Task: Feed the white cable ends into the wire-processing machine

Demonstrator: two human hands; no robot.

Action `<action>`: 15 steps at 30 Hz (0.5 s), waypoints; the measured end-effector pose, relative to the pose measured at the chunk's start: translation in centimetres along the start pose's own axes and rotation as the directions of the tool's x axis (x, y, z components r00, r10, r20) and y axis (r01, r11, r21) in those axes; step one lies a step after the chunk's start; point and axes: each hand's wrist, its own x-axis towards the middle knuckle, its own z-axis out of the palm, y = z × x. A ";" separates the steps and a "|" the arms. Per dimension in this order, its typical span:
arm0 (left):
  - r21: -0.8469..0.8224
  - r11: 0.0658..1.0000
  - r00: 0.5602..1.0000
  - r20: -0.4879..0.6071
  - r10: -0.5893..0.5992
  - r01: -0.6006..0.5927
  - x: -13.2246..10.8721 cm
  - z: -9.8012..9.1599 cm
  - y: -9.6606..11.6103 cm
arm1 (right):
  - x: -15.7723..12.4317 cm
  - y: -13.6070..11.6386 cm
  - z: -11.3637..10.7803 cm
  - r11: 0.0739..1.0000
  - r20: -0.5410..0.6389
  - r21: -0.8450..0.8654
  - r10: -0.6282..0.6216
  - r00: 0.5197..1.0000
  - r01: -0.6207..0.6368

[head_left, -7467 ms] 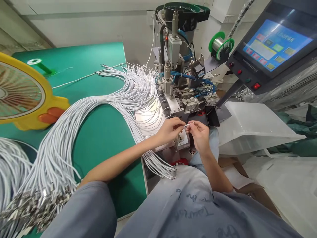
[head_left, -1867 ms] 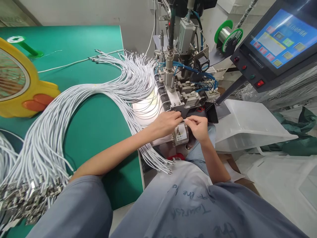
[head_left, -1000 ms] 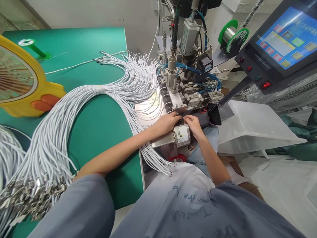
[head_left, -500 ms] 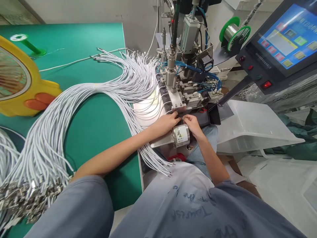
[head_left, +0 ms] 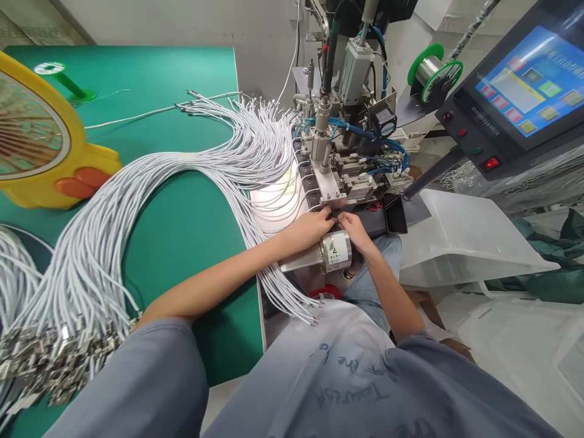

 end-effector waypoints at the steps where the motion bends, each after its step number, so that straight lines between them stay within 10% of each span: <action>1: -0.008 1.000 0.999 0.025 -0.023 0.023 -0.1 -0.3 -0.1 | 0.0 0.1 0.0 0.999 0.005 -0.018 -0.027 1.000 0.027; 6: 0.008 0.989 0.980 0.134 -0.145 0.146 -0.4 -1.5 -0.7 | 0.6 0.6 -0.4 0.987 0.016 -0.141 -0.079 0.997 0.080; 12: 0.061 0.982 0.977 0.110 -0.185 0.179 -0.6 -1.7 -0.6 | -2.5 -1.3 -0.8 0.942 -0.416 -0.314 -0.244 0.876 0.113; 15: 0.098 0.961 0.961 0.083 -0.265 0.257 -0.5 -1.8 -0.5 | -6.4 -2.4 1.0 0.937 -0.399 -0.308 -0.284 0.872 0.165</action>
